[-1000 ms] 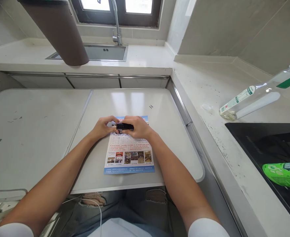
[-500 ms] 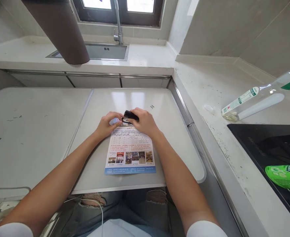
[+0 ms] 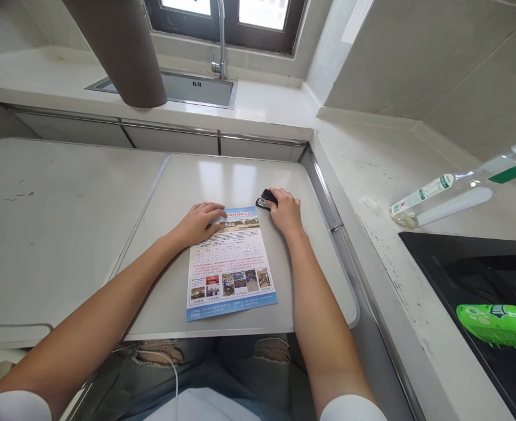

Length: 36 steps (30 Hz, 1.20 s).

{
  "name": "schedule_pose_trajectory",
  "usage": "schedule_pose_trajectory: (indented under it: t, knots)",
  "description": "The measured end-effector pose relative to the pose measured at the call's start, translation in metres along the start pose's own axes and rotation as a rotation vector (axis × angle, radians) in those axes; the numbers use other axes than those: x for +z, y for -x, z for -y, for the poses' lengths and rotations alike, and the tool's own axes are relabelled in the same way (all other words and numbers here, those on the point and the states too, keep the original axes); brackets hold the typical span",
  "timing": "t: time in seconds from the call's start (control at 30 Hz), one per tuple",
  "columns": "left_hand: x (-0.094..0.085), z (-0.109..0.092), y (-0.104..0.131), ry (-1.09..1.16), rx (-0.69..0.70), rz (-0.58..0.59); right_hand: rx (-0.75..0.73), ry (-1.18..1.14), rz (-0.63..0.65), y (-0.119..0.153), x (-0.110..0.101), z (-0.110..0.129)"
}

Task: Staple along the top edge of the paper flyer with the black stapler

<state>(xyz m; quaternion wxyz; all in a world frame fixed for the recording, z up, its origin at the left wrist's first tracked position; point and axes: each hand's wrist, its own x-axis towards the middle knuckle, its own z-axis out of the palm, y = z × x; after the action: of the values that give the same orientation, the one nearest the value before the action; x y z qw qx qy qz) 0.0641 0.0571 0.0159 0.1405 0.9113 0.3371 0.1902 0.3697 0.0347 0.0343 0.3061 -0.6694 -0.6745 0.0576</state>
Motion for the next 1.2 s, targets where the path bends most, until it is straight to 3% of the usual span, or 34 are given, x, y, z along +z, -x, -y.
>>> schedule_pose_trajectory:
  t: [0.17, 0.37, 1.2]
  knots:
    - [0.002, 0.001, 0.001, 0.001, 0.030, 0.011, -0.115, -0.120, 0.077, -0.001, 0.002, -0.005]
    - [0.002, 0.000, 0.002, 0.012, 0.041, 0.013, -0.243, -0.150, 0.203, 0.002, 0.003, 0.011]
    - [0.000, -0.004, 0.003, -0.019, 0.070, 0.033, -0.238, 0.187, 0.280, 0.009, 0.002, 0.041]
